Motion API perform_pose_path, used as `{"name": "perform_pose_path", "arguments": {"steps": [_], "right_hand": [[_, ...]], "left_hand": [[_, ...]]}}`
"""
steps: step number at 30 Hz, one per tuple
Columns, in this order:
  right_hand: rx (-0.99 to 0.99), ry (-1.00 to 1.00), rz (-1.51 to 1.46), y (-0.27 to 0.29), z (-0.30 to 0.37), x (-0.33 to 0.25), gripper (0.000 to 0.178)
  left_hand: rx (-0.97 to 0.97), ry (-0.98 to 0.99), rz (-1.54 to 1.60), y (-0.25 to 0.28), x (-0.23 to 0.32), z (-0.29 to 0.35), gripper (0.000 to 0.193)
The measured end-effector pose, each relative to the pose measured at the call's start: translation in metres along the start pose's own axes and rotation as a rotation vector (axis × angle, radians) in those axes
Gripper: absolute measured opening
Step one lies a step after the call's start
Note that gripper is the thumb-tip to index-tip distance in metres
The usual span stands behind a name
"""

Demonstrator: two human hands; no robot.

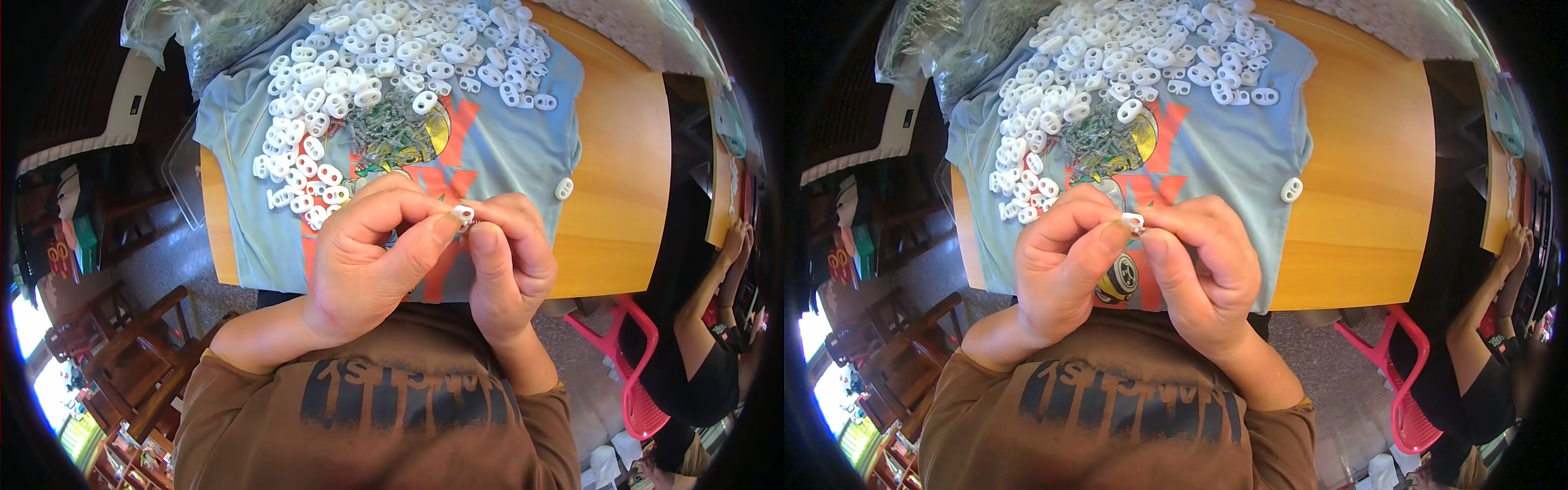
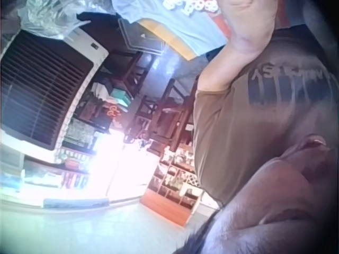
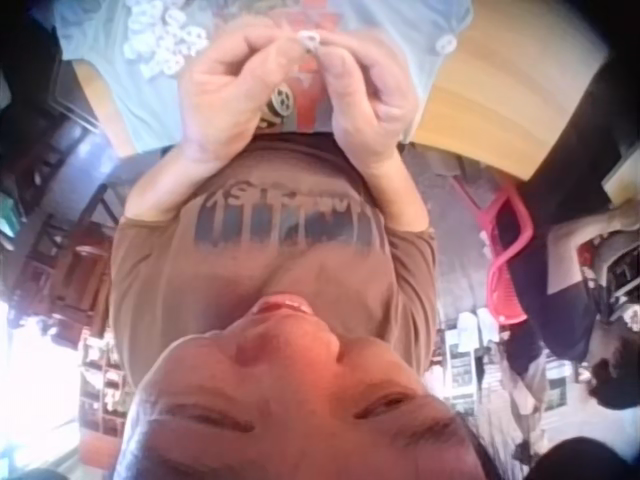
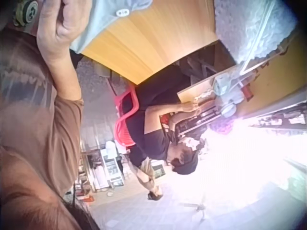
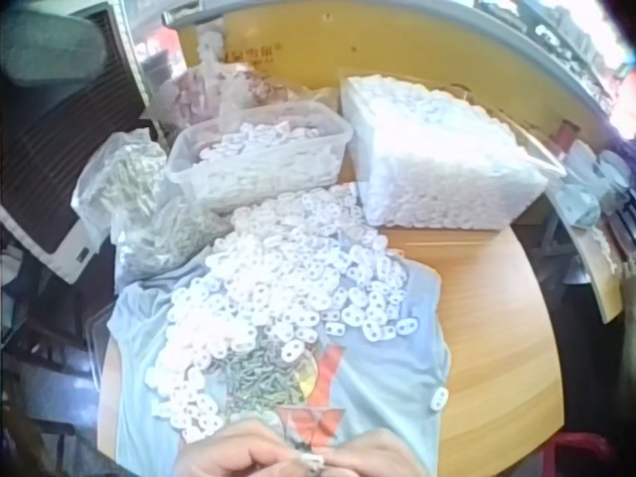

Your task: The person assembles small white plastic components by inserting a green plastic piece and a small screw into them.

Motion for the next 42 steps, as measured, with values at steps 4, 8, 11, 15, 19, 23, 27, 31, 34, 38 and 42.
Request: {"name": "perform_pose_path", "arguments": {"steps": [4,8,11,15,19,23,27,31,34,38,42], "right_hand": [[0.084,-0.135,-0.254,-0.003,0.004,0.008,0.012],[0.092,-0.143,-0.351,-0.003,0.004,0.012,0.007],[0.047,-0.135,-0.312,-0.004,0.004,0.012,0.006],[0.026,-0.179,-0.293,-0.001,0.005,0.011,0.004],[0.020,-0.209,-0.277,-0.001,0.008,0.017,0.004],[-0.032,-0.158,-0.102,-0.003,0.002,0.009,0.006],[-0.080,-0.106,-0.006,-0.008,-0.009,-0.003,0.009],[-0.086,-0.049,0.230,-0.005,-0.039,-0.018,0.012],[-0.169,0.102,0.478,-0.016,-0.067,-0.015,0.012],[-0.299,0.369,0.831,-0.038,-0.081,-0.005,0.014],[-0.357,0.328,0.876,-0.045,-0.085,0.002,0.013]], "left_hand": [[-0.006,-0.034,-0.050,0.001,0.002,0.001,0.005],[-0.034,-0.001,-0.038,0.001,0.001,0.003,0.006],[-0.029,-0.009,-0.060,0.002,0.002,0.004,0.006],[-0.080,-0.087,-0.191,-0.002,0.009,0.003,0.006],[-0.146,-0.159,-0.320,-0.001,0.010,-0.002,0.006],[-0.164,-0.093,-0.267,0.004,0.008,-0.002,0.006],[-0.084,0.037,0.035,0.016,0.001,-0.002,0.006],[0.059,0.132,0.280,0.033,0.000,0.006,0.007],[0.062,0.098,0.346,0.042,0.005,0.009,0.006],[0.082,0.066,0.367,0.052,0.006,0.016,0.006],[0.112,0.083,0.370,0.062,0.004,0.021,0.007]]}}
Point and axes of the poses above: each hand's wrist, its own z-axis away from the middle knuckle, its own y-axis out of the back of the hand, x = y × z, the point moved 7 cm from there along -z, towards the middle knuckle, and after that the axes turned 3 degrees about -x, right-handed, at the moved point
